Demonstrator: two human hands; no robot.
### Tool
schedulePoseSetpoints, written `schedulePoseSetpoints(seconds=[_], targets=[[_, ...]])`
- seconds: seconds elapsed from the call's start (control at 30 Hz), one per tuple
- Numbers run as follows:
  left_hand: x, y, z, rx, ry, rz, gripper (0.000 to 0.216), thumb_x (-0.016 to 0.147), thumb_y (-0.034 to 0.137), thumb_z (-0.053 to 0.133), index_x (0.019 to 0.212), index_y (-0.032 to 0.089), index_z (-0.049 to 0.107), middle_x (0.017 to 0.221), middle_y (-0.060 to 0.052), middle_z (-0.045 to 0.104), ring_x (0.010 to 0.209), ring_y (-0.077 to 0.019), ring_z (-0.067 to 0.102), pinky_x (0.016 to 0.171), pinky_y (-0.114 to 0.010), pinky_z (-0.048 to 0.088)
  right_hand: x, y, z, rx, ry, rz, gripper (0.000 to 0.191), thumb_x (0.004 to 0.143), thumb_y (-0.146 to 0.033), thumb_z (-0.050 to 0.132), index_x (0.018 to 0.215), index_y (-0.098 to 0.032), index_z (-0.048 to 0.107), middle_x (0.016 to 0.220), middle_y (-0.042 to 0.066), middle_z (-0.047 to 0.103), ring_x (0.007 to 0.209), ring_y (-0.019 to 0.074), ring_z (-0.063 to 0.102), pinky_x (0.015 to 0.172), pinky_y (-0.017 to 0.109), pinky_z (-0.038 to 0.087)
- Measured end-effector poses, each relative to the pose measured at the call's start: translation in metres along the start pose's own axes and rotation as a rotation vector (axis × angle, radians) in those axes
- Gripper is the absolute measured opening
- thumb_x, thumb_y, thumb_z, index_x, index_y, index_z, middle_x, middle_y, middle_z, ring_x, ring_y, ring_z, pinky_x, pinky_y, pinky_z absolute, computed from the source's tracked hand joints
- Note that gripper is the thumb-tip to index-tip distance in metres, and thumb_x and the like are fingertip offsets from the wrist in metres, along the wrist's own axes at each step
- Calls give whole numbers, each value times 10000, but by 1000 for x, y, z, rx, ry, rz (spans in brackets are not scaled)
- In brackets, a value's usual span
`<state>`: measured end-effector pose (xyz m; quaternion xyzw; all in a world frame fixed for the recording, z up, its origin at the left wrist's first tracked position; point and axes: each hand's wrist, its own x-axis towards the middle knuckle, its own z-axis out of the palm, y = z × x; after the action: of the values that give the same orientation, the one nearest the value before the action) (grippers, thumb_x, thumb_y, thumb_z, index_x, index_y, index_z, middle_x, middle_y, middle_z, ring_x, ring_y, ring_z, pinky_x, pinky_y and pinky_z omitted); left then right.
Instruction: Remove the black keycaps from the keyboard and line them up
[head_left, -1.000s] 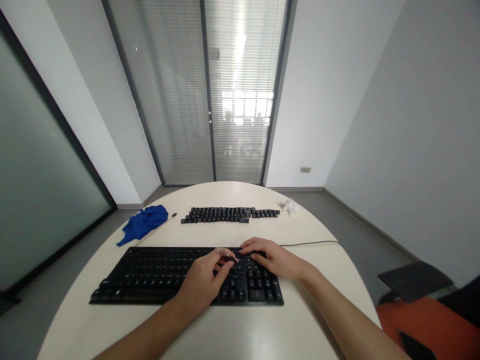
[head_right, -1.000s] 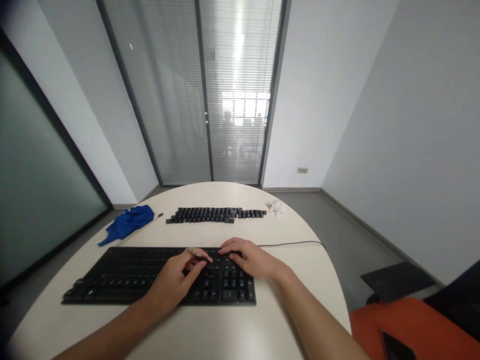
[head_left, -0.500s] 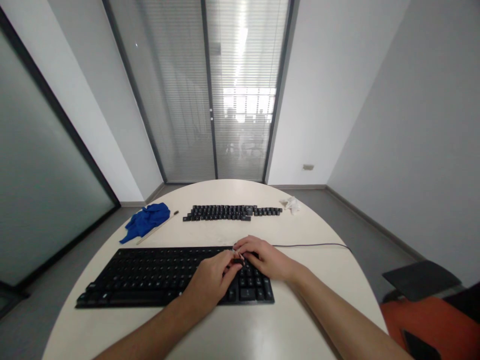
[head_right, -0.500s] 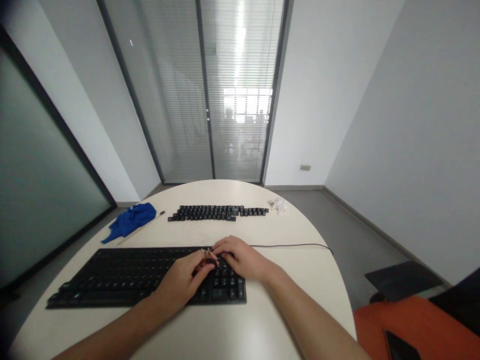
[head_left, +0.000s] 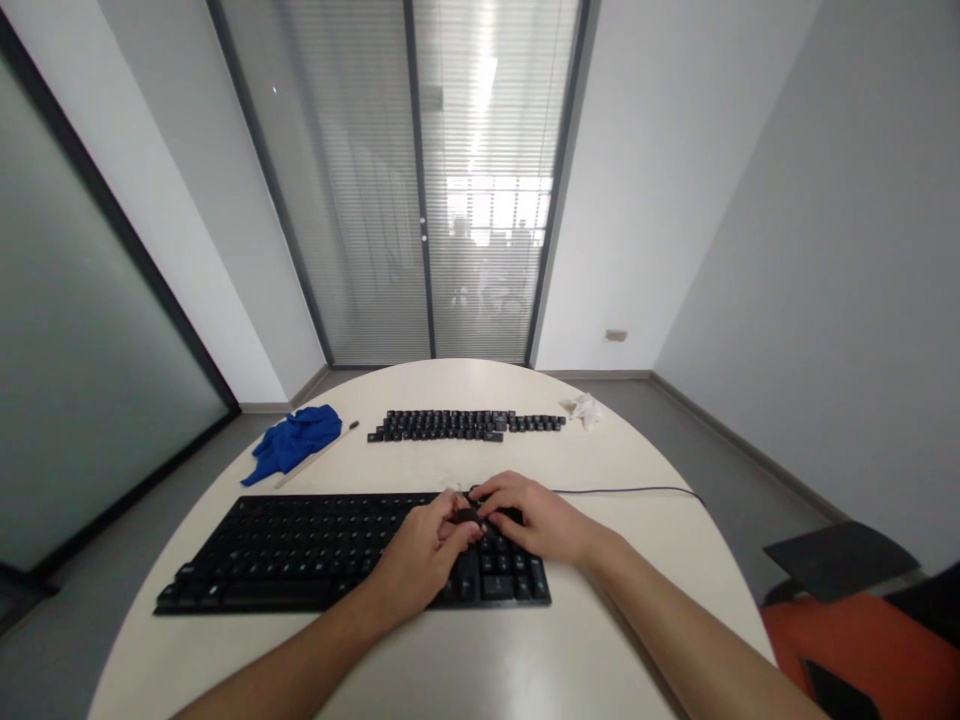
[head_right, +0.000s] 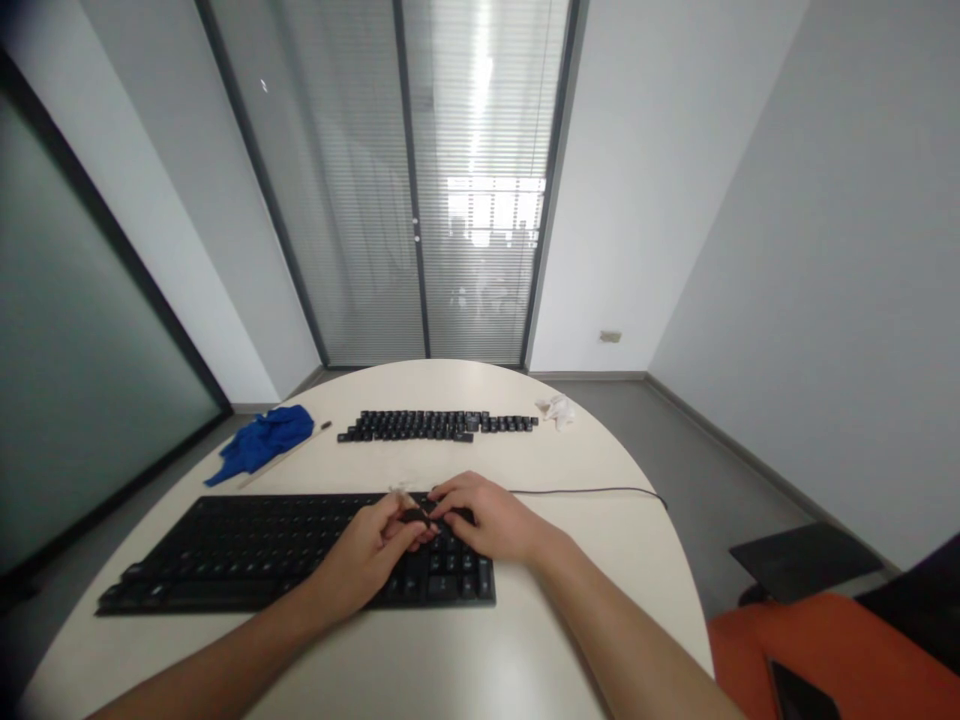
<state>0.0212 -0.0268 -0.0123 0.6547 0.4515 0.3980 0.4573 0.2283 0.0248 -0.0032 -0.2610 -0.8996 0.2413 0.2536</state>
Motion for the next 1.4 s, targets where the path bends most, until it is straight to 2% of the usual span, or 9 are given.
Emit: schedulePoseSetpoints(seconds=[0.17, 0.33, 0.43, 0.5, 0.77, 1.17, 1.3, 1.4], targets=[[7, -6, -2, -241, 73, -134, 279, 827, 384, 648, 918, 157, 514, 901, -88, 718, 795, -200, 730, 711, -298, 581, 1, -1, -1, 13, 19, -24, 219, 903, -144, 529, 1028, -220, 693, 1178, 64, 673, 1103, 192, 589, 979, 377, 460], [11, -8, -8, -286, 208, -108, 347, 811, 449, 667, 934, 162, 516, 913, -84, 728, 843, -198, 729, 755, -305, 589, 1, -4, -2, 14, 29, -16, 264, 917, -173, 505, 1138, -220, 641, 1119, 71, 688, 1057, 193, 605, 968, 383, 459], [13, -11, -11, -315, 260, -101, 374, 800, 472, 678, 936, 157, 528, 929, -92, 735, 840, -205, 731, 760, -315, 592, 1, -6, -1, -8, 57, 39, 297, 882, -248, 591, 1176, -214, 619, 1091, 73, 684, 1021, 203, 610, 938, 373, 468], [13, -12, -11, -329, 270, -103, 387, 789, 477, 689, 936, 149, 545, 930, -100, 738, 841, -210, 732, 758, -317, 593, 2, -8, 0, -19, 79, 68, 289, 854, -287, 641, 1132, -209, 634, 1054, 68, 688, 998, 207, 612, 920, 367, 468], [11, -4, -9, -320, 209, -72, 319, 745, 419, 726, 861, 143, 615, 885, -88, 745, 847, -221, 720, 701, -288, 574, 5, -11, 3, -4, 116, 121, 171, 835, -224, 635, 1004, -205, 647, 950, 39, 683, 918, 186, 615, 874, 334, 459], [5, 6, -6, -139, 118, -47, 150, 779, 290, 674, 837, 152, 666, 823, -45, 725, 761, -175, 667, 670, -256, 515, 6, -14, 9, -94, 171, 163, 292, 785, -139, 583, 1068, -209, 605, 901, 30, 665, 892, 200, 617, 849, 339, 468], [6, 4, -6, -152, 105, -32, 151, 789, 293, 658, 833, 151, 683, 821, -38, 701, 765, -167, 655, 658, -243, 513, 4, -14, 6, -69, 132, 133, 315, 804, -190, 606, 1119, -210, 603, 975, 48, 674, 914, 202, 618, 852, 337, 472], [6, 2, -5, -172, 89, -35, 161, 789, 303, 659, 843, 152, 677, 830, -35, 697, 779, -173, 664, 669, -255, 532, 4, -14, 5, 27, 127, 144, 235, 883, -291, 574, 1096, -204, 620, 982, 55, 688, 909, 194, 628, 841, 326, 478]])
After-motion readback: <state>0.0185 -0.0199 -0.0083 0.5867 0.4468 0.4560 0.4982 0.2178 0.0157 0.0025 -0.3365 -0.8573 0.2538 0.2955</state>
